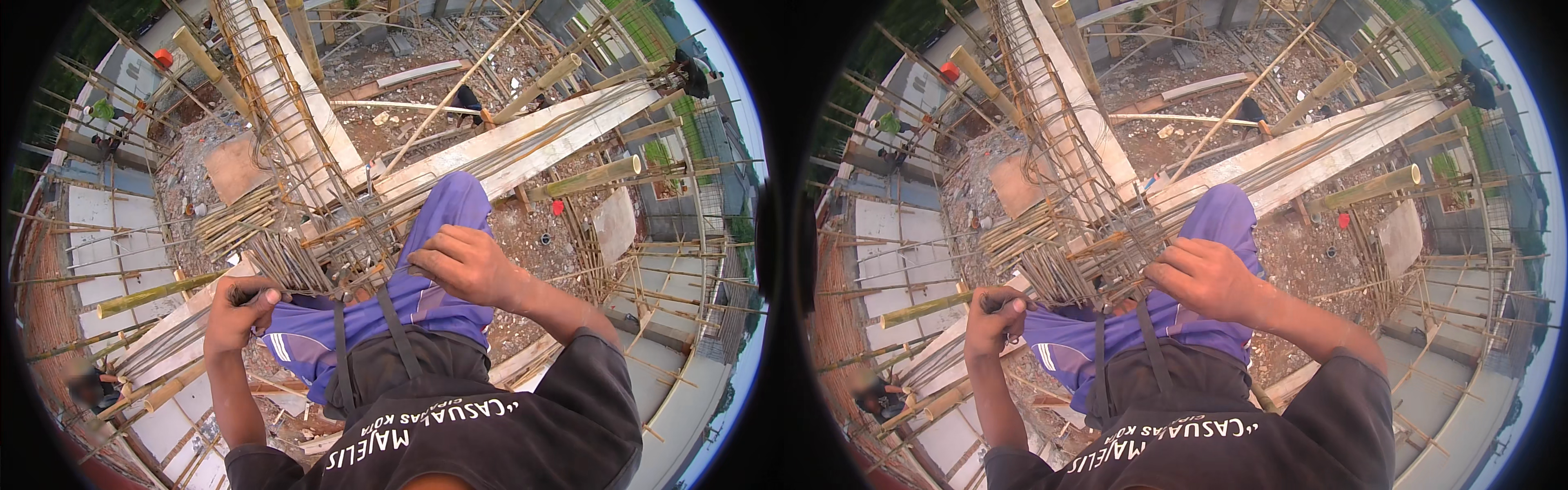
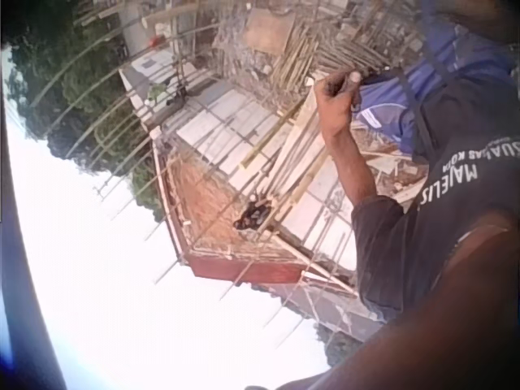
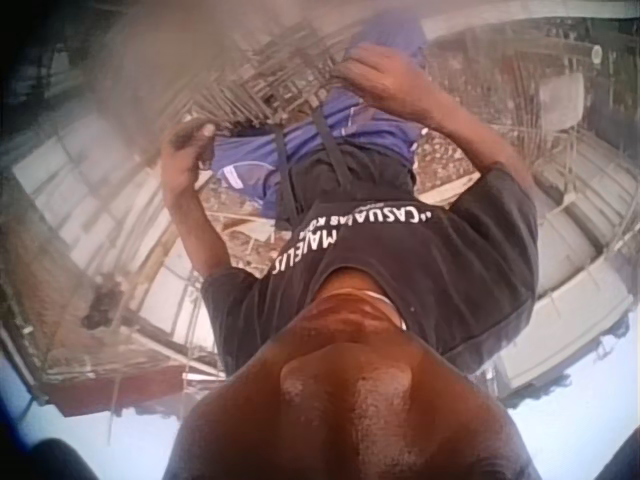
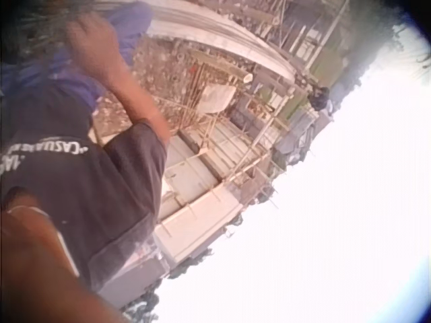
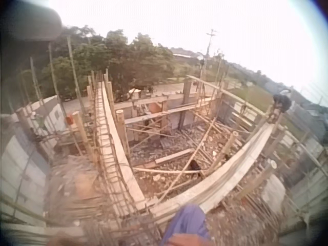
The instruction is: The person walks along a bamboo scaffolding platform at a construction site and sits down to work on a rebar cage. They use wire ties to secure the intersecting steel bars of the cage, repeatedly wrapping and twisting the ties to fasten the structure.
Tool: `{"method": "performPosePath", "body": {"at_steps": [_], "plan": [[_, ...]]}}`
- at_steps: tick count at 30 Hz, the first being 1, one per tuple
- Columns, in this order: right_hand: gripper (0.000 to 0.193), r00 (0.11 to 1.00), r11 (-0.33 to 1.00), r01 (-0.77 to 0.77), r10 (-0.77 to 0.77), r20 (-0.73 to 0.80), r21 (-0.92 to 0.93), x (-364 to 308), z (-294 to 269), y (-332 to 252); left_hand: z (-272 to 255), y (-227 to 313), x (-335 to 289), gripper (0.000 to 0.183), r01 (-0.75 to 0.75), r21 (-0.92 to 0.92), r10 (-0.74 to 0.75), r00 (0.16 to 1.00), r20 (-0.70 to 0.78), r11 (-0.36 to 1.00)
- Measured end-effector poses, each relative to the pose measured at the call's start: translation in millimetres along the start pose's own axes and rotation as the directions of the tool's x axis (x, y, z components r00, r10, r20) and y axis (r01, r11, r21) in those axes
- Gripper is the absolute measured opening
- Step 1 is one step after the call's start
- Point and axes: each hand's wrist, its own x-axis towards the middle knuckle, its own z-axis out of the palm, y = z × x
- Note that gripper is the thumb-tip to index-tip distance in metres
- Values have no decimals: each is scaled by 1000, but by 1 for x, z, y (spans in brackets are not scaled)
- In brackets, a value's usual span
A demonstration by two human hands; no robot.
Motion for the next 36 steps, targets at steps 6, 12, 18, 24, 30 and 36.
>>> {"method": "performPosePath", "body": {"at_steps": [6, 12, 18, 24, 30, 36], "plan": [[33, 715, 70, -694, 192, 673, 717, -17, 19, -27, -19, -3, 5, 16, -420, 384, 447, 894, 21, 823], [33, 496, -350, -829, -102, 862, 435, -27, 23, -48, -9, -8, 10, 13, -482, 215, 489, 872, 23, 849], [22, 908, 925, -357, 311, 281, 128, -17, 1, -9, 28, -43, 27, 22, -49, -189, 18, 986, -166, 981], [38, 974, 938, -227, 220, -57, -262, -26, 33, 1, 78, -51, 39, 24, 67, -604, -210, 963, -169, 794], [35, 950, 905, -247, 156, -271, -347, -8, 49, 5, 96, -66, 34, 23, 349, -849, -305, 923, 236, 398], [32, 970, 895, -222, 161, -182, -387, -21, 58, 11, 84, -67, 36, 23, 374, -878, -308, 909, 282, 299]]}}
